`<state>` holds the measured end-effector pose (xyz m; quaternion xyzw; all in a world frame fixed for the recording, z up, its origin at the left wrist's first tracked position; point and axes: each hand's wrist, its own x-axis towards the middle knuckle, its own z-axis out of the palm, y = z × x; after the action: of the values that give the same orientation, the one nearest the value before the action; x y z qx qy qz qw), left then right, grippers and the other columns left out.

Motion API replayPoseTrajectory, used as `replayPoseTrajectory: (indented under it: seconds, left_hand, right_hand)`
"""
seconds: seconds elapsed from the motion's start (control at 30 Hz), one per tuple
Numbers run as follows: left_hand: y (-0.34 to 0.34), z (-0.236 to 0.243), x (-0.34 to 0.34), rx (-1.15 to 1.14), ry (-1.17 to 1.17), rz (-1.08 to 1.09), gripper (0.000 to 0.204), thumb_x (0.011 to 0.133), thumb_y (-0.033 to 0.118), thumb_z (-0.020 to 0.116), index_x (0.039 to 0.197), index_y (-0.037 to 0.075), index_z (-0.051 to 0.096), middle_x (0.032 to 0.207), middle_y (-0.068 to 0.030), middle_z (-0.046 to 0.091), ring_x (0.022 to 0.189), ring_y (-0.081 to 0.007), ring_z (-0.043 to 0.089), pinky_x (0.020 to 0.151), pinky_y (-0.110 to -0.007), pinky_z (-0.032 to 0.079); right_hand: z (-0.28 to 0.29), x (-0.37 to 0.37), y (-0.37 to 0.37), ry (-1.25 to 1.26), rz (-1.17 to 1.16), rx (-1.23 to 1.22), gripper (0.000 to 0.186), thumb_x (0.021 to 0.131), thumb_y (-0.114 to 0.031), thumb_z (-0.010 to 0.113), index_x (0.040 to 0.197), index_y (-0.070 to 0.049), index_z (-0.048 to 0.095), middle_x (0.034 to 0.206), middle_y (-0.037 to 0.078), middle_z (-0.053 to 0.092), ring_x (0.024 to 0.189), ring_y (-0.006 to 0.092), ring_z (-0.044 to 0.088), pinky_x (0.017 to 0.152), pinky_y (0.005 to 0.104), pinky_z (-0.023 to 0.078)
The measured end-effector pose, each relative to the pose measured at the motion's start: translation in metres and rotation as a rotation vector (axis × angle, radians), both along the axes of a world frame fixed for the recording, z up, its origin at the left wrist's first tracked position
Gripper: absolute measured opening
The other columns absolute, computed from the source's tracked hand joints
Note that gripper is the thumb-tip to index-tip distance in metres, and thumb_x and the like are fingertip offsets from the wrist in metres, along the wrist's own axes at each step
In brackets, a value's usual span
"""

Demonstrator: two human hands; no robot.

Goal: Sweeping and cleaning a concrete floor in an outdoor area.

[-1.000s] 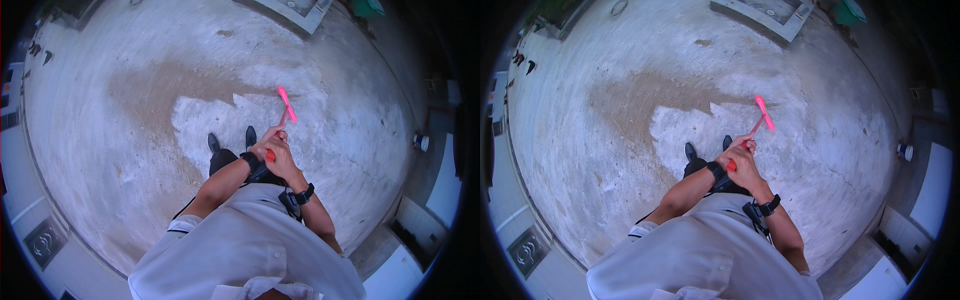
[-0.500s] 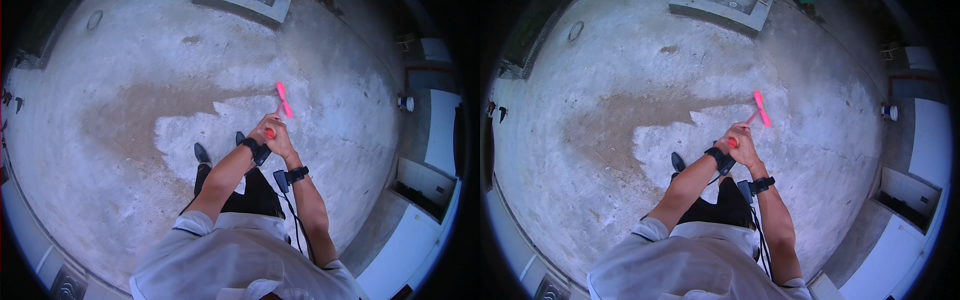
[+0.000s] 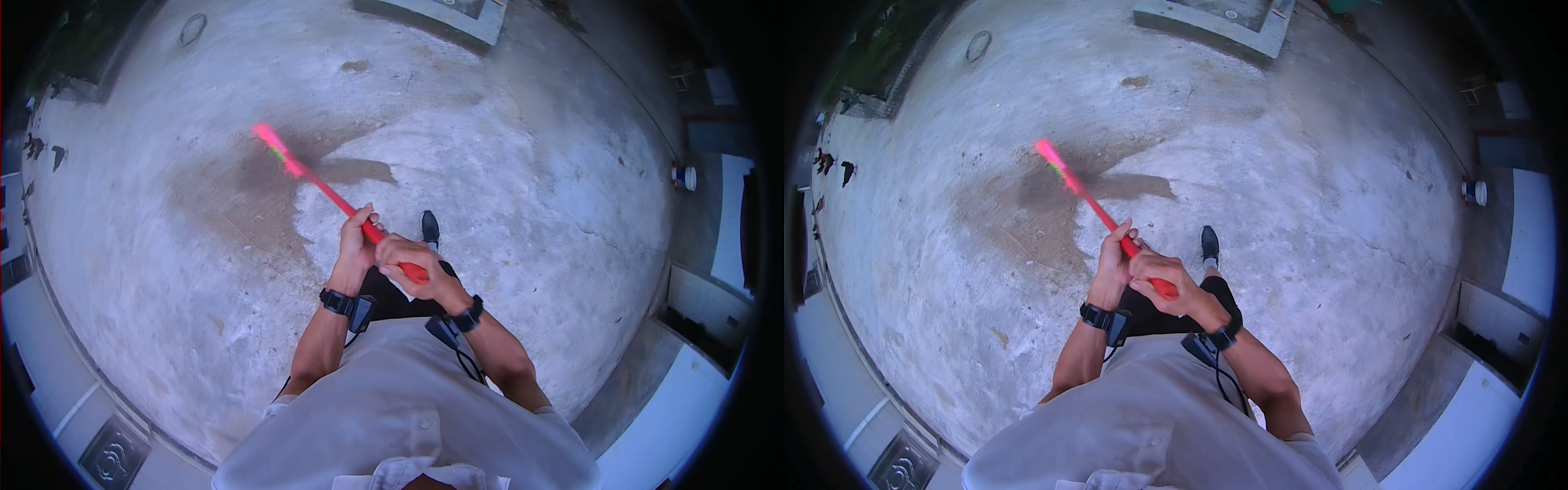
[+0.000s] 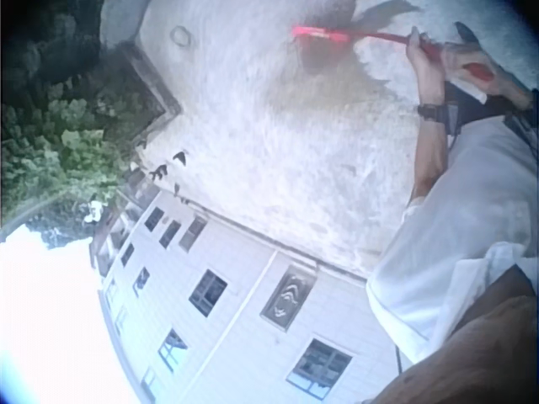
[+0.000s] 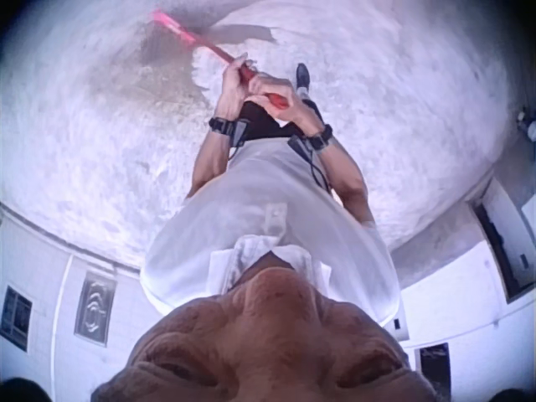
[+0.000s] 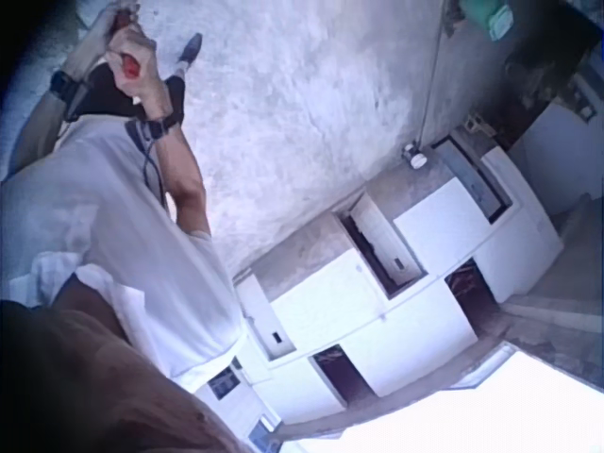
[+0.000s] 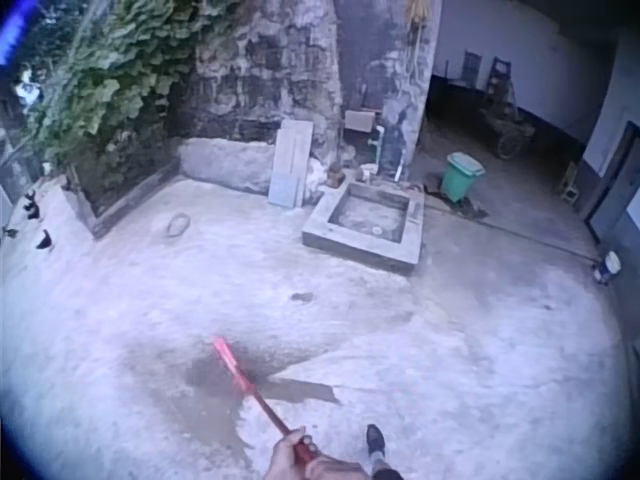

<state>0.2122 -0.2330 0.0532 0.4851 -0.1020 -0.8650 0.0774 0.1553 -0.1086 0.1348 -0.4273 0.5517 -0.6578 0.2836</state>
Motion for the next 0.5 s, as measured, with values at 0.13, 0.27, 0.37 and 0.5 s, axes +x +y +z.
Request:
replayPoseTrajectory:
  seconds: [0.13,0.27,0.37,0.5]
  left_hand:
    - [0.0,-0.045,0.019,0.621,0.338,0.198,0.022,0.092,0.017,0.053,0.072,0.009,0.047,0.063,0.0012,0.047,0.053,-0.0085,0.046,0.049,-0.022,0.041]
    - [0.043,-0.084,0.01,1.065,0.393,0.04,0.028,0.091,0.008,0.048,0.064,0.01,0.043,0.053,0.0046,0.041,0.041,-0.0069,0.039,0.044,-0.022,0.038]
    - [0.056,-0.111,0.004,1.189,0.361,0.017,0.026,0.09,0.004,0.048,0.066,0.008,0.042,0.053,0.0027,0.041,0.044,-0.0071,0.042,0.048,-0.022,0.04]
    - [0.012,-0.141,0.031,1.152,0.326,0.169,0.013,0.085,0.0,0.053,0.075,0.003,0.045,0.063,0.0,0.044,0.053,-0.0088,0.046,0.052,-0.022,0.043]
  right_hand:
    - [0.053,0.033,0.009,0.161,0.047,0.13,0.023,0.072,0.004,0.069,0.068,-0.002,0.047,0.069,0.01,0.052,0.067,0.0276,0.055,0.062,0.0356,0.044]
    - [0.059,0.048,0.01,0.304,0.012,0.312,0.025,0.071,-0.003,0.073,0.067,-0.002,0.048,0.068,0.011,0.052,0.063,0.0272,0.053,0.056,0.0344,0.042]
    - [0.043,0.057,0.0,0.311,-0.031,0.488,0.03,0.077,-0.011,0.07,0.064,0.0,0.045,0.062,0.014,0.045,0.061,0.0307,0.049,0.054,0.0385,0.039]
    - [0.017,0.06,-0.04,0.182,0.016,0.359,0.032,0.082,-0.013,0.064,0.061,0.0,0.042,0.061,0.015,0.045,0.058,0.0324,0.047,0.055,0.0405,0.037]
